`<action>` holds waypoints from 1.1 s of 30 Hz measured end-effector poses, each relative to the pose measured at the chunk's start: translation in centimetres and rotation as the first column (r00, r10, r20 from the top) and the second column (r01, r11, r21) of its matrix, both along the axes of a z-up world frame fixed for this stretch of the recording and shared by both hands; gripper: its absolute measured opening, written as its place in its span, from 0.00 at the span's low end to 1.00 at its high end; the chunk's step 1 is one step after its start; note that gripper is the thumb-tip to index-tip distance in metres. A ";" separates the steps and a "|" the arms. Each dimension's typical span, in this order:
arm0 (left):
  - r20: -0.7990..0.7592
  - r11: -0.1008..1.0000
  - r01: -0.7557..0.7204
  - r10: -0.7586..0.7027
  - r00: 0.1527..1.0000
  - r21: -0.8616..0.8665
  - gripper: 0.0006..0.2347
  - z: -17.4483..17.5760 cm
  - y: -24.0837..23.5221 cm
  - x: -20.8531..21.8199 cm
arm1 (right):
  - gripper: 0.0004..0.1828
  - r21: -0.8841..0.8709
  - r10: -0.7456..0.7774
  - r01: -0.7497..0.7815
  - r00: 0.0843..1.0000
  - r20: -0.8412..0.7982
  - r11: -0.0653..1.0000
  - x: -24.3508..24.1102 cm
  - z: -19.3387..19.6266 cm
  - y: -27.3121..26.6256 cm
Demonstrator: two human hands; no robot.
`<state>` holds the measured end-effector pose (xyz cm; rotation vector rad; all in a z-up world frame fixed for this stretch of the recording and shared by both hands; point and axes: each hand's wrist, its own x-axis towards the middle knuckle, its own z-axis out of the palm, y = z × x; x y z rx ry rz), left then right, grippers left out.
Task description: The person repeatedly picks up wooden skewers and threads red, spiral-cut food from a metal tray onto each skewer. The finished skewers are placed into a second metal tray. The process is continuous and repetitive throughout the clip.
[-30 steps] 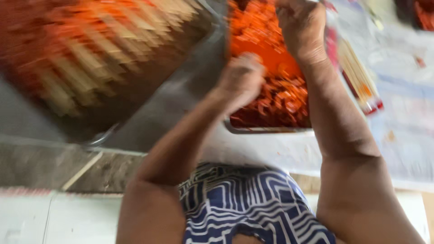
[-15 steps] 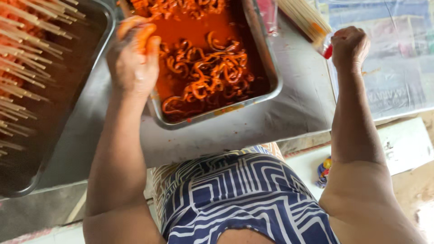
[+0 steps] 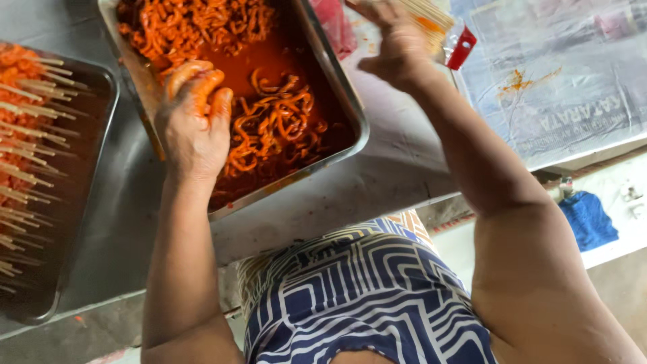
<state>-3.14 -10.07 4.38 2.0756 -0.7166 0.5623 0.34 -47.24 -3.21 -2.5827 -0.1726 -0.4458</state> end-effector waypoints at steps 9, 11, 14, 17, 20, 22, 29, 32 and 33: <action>0.041 0.985 -0.089 0.084 0.996 0.146 0.07 -0.7 -2.6 -0.5 | 0.07 -0.058 -0.292 0.299 0.950 0.111 0.952 4.8 -7.9 -4.4; 0.034 0.986 -0.105 0.102 0.994 0.131 0.07 -0.9 -2.3 -0.3 | 0.04 -0.088 -0.323 0.326 0.945 0.048 0.941 4.7 -8.4 -6.3; 0.022 0.988 -0.128 0.126 0.992 0.083 0.08 -1.3 -1.7 -0.3 | 0.04 -0.157 -0.232 0.220 0.971 -0.061 0.963 3.6 -7.7 -7.8; 0.045 0.987 -0.137 0.134 0.990 0.078 0.08 -1.1 -0.8 -0.3 | 0.09 -0.188 -0.107 0.080 0.984 -0.139 0.979 1.6 -6.1 -8.0; 0.057 0.992 -0.113 0.110 0.992 0.059 0.08 -0.8 -0.3 -0.4 | 0.15 -0.137 -0.020 0.000 0.989 -0.147 0.991 0.8 -4.2 -6.0; 0.063 0.984 -0.147 0.141 0.988 0.105 0.09 -0.7 0.0 -0.8 | 0.17 -0.058 -0.035 0.026 0.986 -0.161 0.998 0.6 -3.4 -4.4; 0.061 0.978 -0.176 0.170 0.984 0.111 0.09 -0.9 1.8 -2.5 | 0.14 0.042 -0.063 0.075 0.969 -0.237 0.996 -0.2 -1.9 -2.1; 0.046 0.980 -0.176 0.173 0.984 0.094 0.09 -1.3 2.4 -3.0 | 0.17 -0.087 -0.035 0.025 0.992 -0.121 0.996 0.4 -4.2 -0.6; 0.056 0.978 -0.177 0.172 0.984 0.112 0.10 -1.4 2.6 -2.8 | 0.14 -0.157 -0.029 0.017 0.997 -0.074 0.987 0.7 -5.2 -0.3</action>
